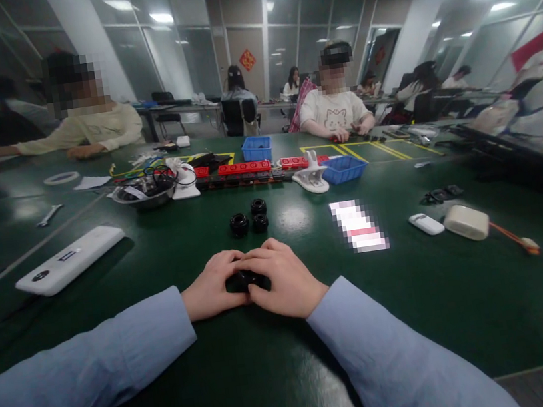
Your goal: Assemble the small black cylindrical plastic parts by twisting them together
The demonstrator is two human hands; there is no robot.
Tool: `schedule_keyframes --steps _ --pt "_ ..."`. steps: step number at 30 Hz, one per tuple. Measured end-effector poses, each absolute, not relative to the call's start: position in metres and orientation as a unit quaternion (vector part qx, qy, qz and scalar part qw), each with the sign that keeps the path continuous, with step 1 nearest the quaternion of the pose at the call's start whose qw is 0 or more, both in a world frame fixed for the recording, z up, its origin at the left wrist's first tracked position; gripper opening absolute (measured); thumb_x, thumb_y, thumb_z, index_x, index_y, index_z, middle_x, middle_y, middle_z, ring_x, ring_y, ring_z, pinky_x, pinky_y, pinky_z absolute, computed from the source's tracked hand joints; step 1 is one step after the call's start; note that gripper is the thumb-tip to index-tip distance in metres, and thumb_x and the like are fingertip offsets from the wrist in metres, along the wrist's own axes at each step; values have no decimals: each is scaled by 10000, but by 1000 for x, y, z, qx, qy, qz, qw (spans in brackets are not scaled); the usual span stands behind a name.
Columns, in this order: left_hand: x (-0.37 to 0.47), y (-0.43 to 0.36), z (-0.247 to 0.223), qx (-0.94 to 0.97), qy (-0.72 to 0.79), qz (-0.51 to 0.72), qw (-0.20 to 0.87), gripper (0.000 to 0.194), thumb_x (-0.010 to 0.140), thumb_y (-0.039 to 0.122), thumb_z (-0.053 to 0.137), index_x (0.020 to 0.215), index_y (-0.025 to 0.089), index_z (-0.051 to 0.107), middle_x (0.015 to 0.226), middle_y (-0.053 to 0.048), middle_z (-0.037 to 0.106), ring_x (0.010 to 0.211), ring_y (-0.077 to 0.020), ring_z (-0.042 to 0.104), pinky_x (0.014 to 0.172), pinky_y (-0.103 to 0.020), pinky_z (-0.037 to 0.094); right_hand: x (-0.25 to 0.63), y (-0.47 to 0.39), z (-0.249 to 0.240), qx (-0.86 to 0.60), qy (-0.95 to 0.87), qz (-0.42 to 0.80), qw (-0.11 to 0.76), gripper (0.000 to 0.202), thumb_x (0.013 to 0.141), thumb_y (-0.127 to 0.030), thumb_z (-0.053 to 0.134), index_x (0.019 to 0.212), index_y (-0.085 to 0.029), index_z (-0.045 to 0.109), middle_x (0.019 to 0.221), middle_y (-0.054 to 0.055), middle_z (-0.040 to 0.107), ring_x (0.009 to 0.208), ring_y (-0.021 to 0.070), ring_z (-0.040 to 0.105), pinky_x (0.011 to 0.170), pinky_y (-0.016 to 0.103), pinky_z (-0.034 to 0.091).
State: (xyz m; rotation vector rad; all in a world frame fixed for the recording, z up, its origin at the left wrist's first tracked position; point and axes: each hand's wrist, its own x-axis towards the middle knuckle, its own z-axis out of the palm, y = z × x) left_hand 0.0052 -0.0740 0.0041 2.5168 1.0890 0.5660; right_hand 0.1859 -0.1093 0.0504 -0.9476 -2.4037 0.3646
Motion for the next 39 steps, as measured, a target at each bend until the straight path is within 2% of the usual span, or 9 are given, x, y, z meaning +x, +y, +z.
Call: schedule_keyframes --steps 6,11,14,17,20,24,31,39 --pt "7 -75 7 883 389 196 177 378 640 413 673 934 185 607 1019 -61 521 979 -252 470 898 -425 361 179 -117 56 -326 -902 140 248 232 792 -186 550 1006 -176 640 1062 21 654 819 190 486 748 352 358" --pt "7 -76 8 886 386 197 167 352 648 416 664 906 182 611 1030 -64 524 975 -250 472 895 -418 366 179 -121 54 -306 -903 140 267 157 829 -185 507 842 -174 663 850 16 691 757 173 472 707 332 335" --pt "7 -77 8 885 383 205 167 387 646 451 662 923 188 605 1045 -66 521 976 -252 466 890 -420 369 181 -121 53 -303 -899 140 282 231 850 -193 460 695 -165 629 705 18 661 668 152 442 680 318 332" --pt "6 -77 7 882 385 211 171 413 649 481 659 929 183 603 1030 -68 525 955 -251 471 874 -418 376 181 -119 52 -305 -894 137 298 356 872 -217 408 544 -167 536 545 12 566 604 141 410 642 298 332" --pt "6 -78 7 877 391 217 173 422 636 483 680 931 191 605 1036 -61 523 963 -249 470 875 -410 375 183 -116 50 -321 -880 125 325 423 889 -274 387 482 -172 441 483 -2 474 589 137 402 594 276 315" --pt "5 -78 7 878 387 219 175 475 594 469 724 959 191 603 1020 -53 532 968 -245 472 882 -398 373 187 -110 45 -389 -853 103 333 470 907 -353 365 474 -172 398 476 -11 413 581 136 398 562 267 293" --pt "4 -77 6 881 386 214 169 534 588 528 711 996 202 598 1035 -52 535 983 -249 467 902 -412 359 190 -103 40 -453 -829 84 317 463 910 -408 342 519 -174 424 531 -6 451 608 143 419 596 274 320" --pt "4 -78 8 876 392 212 182 498 633 516 689 1003 195 594 1024 -55 548 977 -243 479 890 -411 371 187 -107 45 -468 -816 83 330 323 880 -348 433 609 -178 479 619 4 518 650 153 454 621 282 355"
